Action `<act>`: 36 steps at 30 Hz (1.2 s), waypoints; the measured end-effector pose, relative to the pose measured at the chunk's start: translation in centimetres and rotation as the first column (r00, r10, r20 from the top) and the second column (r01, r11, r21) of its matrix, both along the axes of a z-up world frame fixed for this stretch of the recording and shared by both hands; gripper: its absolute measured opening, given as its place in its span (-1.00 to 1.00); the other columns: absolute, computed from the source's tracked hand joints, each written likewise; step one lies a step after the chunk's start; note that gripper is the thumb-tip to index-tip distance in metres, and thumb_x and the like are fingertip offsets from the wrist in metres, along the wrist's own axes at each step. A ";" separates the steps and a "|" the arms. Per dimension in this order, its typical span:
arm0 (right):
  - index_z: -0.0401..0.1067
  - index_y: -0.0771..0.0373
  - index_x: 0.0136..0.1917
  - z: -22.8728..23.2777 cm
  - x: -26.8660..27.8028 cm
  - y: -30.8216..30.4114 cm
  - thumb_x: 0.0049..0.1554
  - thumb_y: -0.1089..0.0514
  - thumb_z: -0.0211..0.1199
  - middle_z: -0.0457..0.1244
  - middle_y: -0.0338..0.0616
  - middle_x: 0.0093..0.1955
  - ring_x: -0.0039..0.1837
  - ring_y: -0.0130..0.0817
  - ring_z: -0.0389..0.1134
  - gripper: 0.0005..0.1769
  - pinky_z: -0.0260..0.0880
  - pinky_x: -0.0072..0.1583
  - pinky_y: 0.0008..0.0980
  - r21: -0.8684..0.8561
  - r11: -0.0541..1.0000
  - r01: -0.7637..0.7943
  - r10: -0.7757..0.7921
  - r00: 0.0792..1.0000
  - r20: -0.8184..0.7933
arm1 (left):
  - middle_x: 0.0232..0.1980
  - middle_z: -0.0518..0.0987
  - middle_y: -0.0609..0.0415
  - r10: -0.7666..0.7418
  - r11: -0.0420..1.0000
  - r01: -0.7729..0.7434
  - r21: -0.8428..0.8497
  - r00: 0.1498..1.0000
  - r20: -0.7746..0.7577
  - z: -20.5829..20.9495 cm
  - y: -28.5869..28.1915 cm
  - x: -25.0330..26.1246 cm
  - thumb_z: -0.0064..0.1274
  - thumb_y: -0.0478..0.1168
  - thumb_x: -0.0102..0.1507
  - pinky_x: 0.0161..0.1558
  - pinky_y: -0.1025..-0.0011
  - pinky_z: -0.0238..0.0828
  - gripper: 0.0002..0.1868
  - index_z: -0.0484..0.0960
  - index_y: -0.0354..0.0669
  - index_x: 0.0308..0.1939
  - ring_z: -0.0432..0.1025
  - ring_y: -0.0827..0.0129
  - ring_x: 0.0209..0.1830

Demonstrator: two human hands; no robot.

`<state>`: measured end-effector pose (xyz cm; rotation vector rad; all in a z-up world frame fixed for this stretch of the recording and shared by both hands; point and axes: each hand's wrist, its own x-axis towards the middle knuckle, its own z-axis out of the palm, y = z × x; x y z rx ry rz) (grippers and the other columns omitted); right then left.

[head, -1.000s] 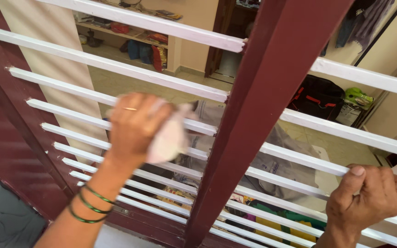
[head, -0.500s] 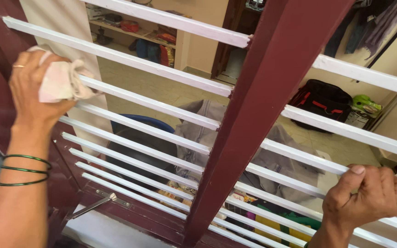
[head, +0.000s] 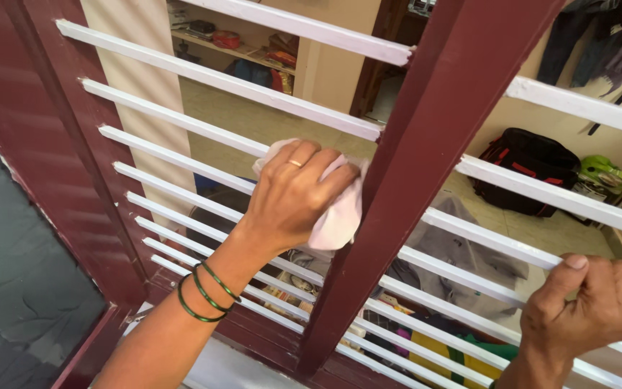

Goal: The person wipes down a metal window grill with a cloth and then cleans the glass pane of the window frame after opening it.

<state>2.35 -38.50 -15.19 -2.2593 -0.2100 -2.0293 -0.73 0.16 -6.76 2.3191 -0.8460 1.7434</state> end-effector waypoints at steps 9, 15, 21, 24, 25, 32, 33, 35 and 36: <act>0.35 0.28 -0.26 -0.2 0.3 0.0 0.39 0.19 -0.03 0.05 -0.14 -0.28 -0.21 -0.28 0.01 -0.63 -0.01 -0.06 -0.34 0.007 0.998 -0.061 0.061 0.998 0.007 | -0.21 0.51 -0.07 0.123 0.992 -0.116 -0.052 0.980 0.160 -0.7 14.5 2.4 0.32 -0.17 0.03 -0.07 0.12 0.37 -0.65 0.58 -0.22 -0.21 0.47 0.00 -0.17; 0.37 0.30 -0.23 -0.7 0.5 0.0 0.39 0.24 -0.03 0.06 -0.13 -0.27 -0.21 -0.30 0.05 -0.65 0.00 -0.08 -0.38 0.026 0.999 -0.045 0.045 0.999 -0.001 | 0.15 0.50 -0.17 0.322 0.902 -0.318 -0.293 0.946 -0.037 -2.1 21.5 -0.3 0.36 -0.31 0.00 0.20 0.12 0.38 -0.42 0.56 -0.23 0.11 0.40 -0.08 0.17; 0.36 0.32 -0.22 -1.5 0.9 -0.5 0.43 0.22 -0.07 0.07 -0.14 -0.26 -0.20 -0.31 0.08 -0.62 0.03 -0.10 -0.42 0.076 0.995 -0.071 0.073 0.997 -0.027 | 0.38 0.38 -0.21 0.490 0.818 -0.423 -0.390 0.867 0.087 -7.7 19.6 -1.8 0.44 -0.27 0.27 0.51 0.10 0.18 -0.37 0.44 -0.32 0.32 0.23 -0.07 0.47; 0.35 0.35 -0.18 -1.8 0.9 -0.2 0.42 0.20 -0.10 0.08 -0.14 -0.24 -0.18 -0.32 0.10 -0.63 0.07 -0.09 -0.45 0.101 0.987 -0.126 0.130 0.991 -0.031 | 0.45 0.35 -0.30 0.540 0.796 -0.542 -0.269 0.837 -0.087 -9.5 20.3 -0.4 0.44 -0.22 0.10 0.52 -0.01 0.08 -0.18 0.42 -0.38 0.37 0.15 -0.16 0.54; 0.35 0.37 -0.17 -1.7 0.9 0.0 0.41 0.20 -0.11 0.09 -0.13 -0.23 -0.18 -0.33 0.11 -0.63 0.08 -0.09 -0.45 0.122 0.982 -0.143 0.147 0.989 -0.029 | 0.48 0.34 -0.32 0.536 0.802 -0.561 -0.204 0.827 -0.169 -9.7 20.8 0.1 0.41 -0.21 0.02 0.51 -0.03 0.06 -0.11 0.41 -0.40 0.40 0.13 -0.17 0.56; 0.31 0.47 -0.13 -0.5 -0.8 3.3 0.54 0.18 -0.17 0.15 -0.08 -0.27 -0.24 -0.40 0.15 -0.54 0.16 -0.11 -0.46 0.355 0.927 -0.117 0.176 0.974 -0.139 | 0.32 0.46 -0.04 0.458 0.814 -0.550 -0.188 0.806 -0.375 -7.7 23.9 0.5 0.31 -0.29 -0.18 0.42 0.08 0.26 -0.19 0.55 -0.12 0.21 0.26 -0.02 0.49; 0.31 0.47 -0.12 -0.3 -0.7 3.6 0.56 0.16 -0.17 0.15 -0.08 -0.28 -0.25 -0.39 0.15 -0.52 0.17 -0.12 -0.45 0.379 0.919 -0.105 0.173 0.974 -0.148 | 0.28 0.48 -0.03 0.500 0.788 -0.595 -0.157 0.768 -0.401 -7.3 24.0 0.7 0.34 -0.27 -0.18 0.35 0.09 0.30 -0.22 0.58 -0.08 0.18 0.29 0.01 0.44; 0.34 0.46 -0.12 0.0 -0.5 3.7 0.58 0.12 -0.16 0.15 -0.09 -0.32 -0.29 -0.38 0.15 -0.49 0.17 -0.16 -0.44 0.408 0.910 -0.076 0.155 0.974 -0.164 | 0.19 0.52 0.01 0.570 0.746 -0.660 -0.086 0.701 -0.428 -6.9 24.0 0.8 0.37 -0.22 -0.16 0.27 0.11 0.34 -0.30 0.63 -0.03 0.11 0.35 0.06 0.36; 0.34 0.45 -0.13 0.0 -0.4 3.6 0.58 0.12 -0.16 0.15 -0.10 -0.33 -0.29 -0.38 0.15 -0.48 0.18 -0.16 -0.44 0.402 0.914 -0.062 0.140 0.976 -0.168 | 0.15 0.54 0.04 0.602 0.732 -0.680 -0.047 0.678 -0.422 -6.6 24.1 1.0 0.37 -0.20 -0.14 0.25 0.12 0.33 -0.35 0.64 -0.03 0.07 0.37 0.09 0.33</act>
